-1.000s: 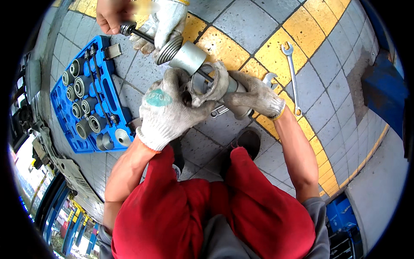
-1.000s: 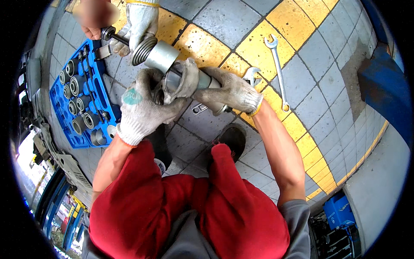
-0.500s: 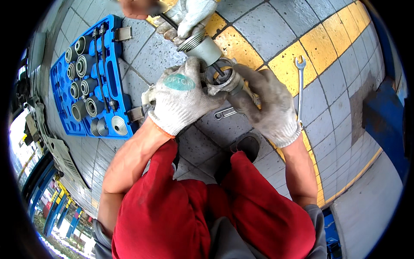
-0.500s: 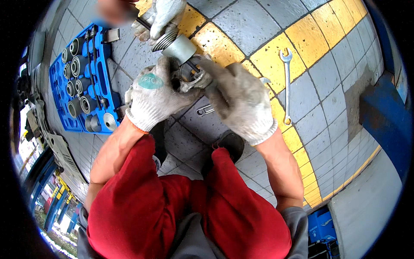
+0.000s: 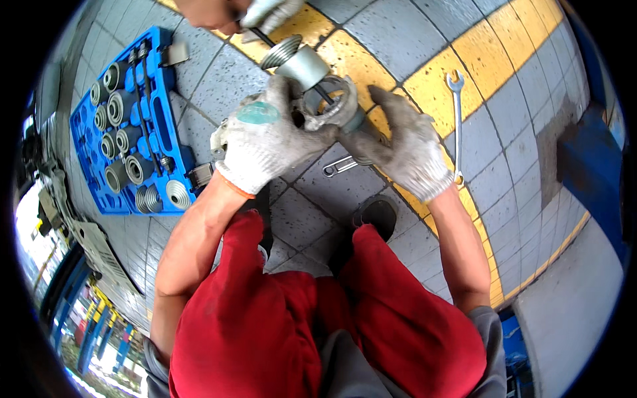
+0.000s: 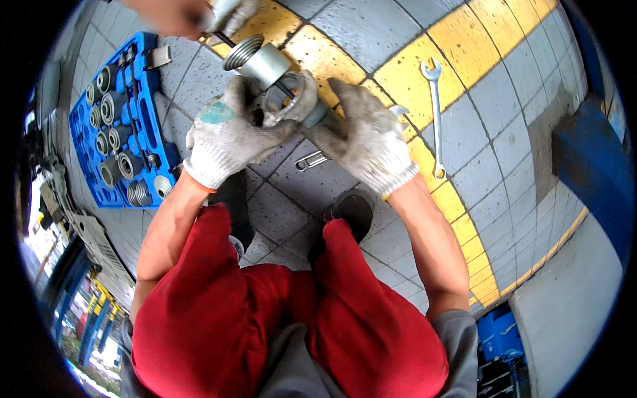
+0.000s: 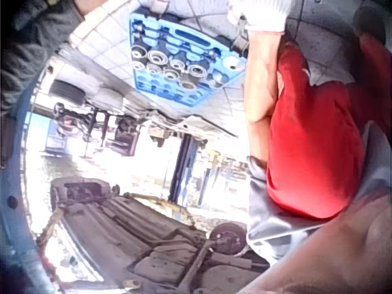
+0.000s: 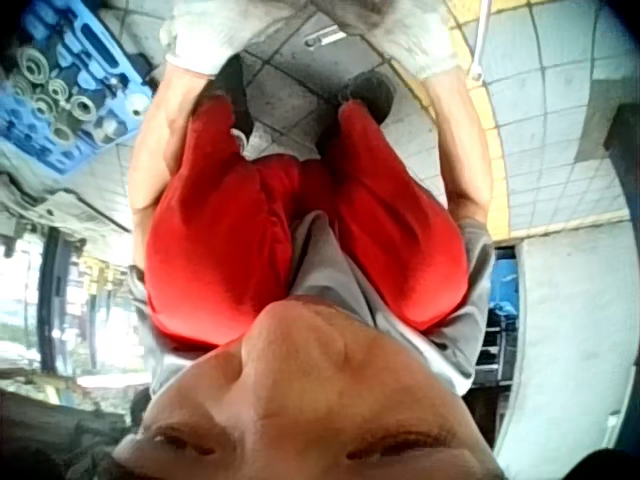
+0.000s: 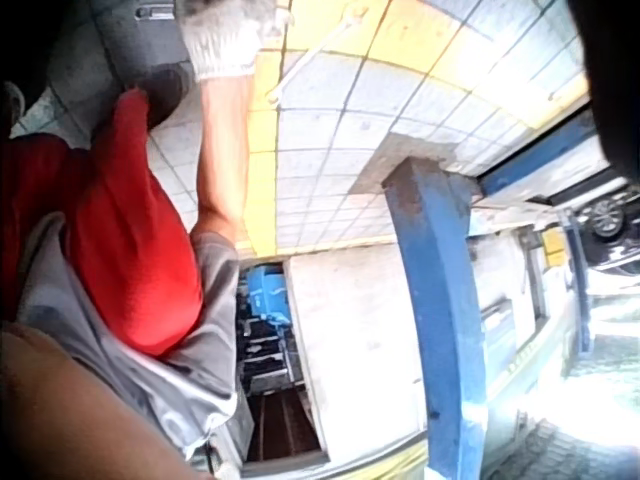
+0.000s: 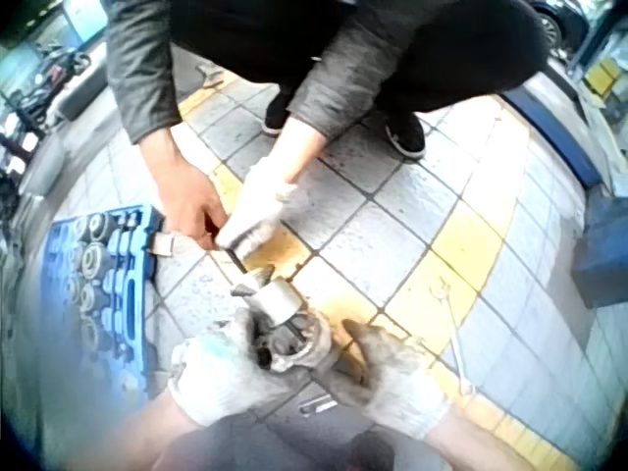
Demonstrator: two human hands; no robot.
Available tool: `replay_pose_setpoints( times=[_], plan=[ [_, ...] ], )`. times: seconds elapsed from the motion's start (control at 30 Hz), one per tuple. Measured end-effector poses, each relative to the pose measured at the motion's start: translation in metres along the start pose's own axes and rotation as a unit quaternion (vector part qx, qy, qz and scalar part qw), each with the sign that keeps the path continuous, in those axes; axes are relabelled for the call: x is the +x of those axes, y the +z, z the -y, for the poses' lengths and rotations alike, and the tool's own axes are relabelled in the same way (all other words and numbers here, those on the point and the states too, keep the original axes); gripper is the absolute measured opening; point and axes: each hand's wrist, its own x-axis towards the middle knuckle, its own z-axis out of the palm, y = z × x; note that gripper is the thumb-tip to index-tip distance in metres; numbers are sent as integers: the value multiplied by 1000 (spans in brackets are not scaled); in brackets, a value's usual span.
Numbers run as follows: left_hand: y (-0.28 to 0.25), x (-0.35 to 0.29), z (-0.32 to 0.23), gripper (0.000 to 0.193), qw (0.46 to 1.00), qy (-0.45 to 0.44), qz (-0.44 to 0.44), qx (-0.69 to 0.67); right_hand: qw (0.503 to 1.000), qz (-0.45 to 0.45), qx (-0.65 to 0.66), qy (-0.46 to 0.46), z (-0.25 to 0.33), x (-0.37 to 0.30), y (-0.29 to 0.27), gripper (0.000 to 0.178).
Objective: The person assembles a mechanical component by inserting a shaft into a cylindrical housing, then attaching a spring and other small parts. The person uses a wrench to tighten bolts and secures the assembly with additional components.
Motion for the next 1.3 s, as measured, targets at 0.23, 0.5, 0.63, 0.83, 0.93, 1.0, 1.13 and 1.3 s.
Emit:
replay_pose_setpoints(
  times=[0.23, 0.5, 0.63, 0.83, 0.93, 1.0, 1.13, 1.3],
  plan=[
    [2, 13, 8, 84, 992, -42, 32, -118, 999, -39, -10, 32, -5, -1, 54, 98],
    [8, 34, 28, 45, 956, -61, 78, -277, 995, -75, 57, 37, -10, 9, 60, 72],
    [8, 41, 35, 64, 963, -48, 106, -244, 992, -30, 99, 68, -14, 6, 50, 73],
    [14, 41, 37, 69, 955, -21, 118, -271, 991, -26, 103, 86, -13, 2, 54, 78],
    [13, 41, 36, 72, 967, -19, 109, -229, 992, -52, 75, 83, -7, 3, 60, 86],
    [12, 42, 35, 74, 976, -14, 98, -191, 992, -84, 65, 62, -3, 5, 62, 84],
    [7, 40, 31, 75, 981, -17, 104, -165, 994, -46, 74, 65, -2, 8, 59, 78],
    [2, 39, 26, 77, 977, -27, 125, -173, 992, -36, 98, 75, -5, 10, 57, 78]
  ],
)
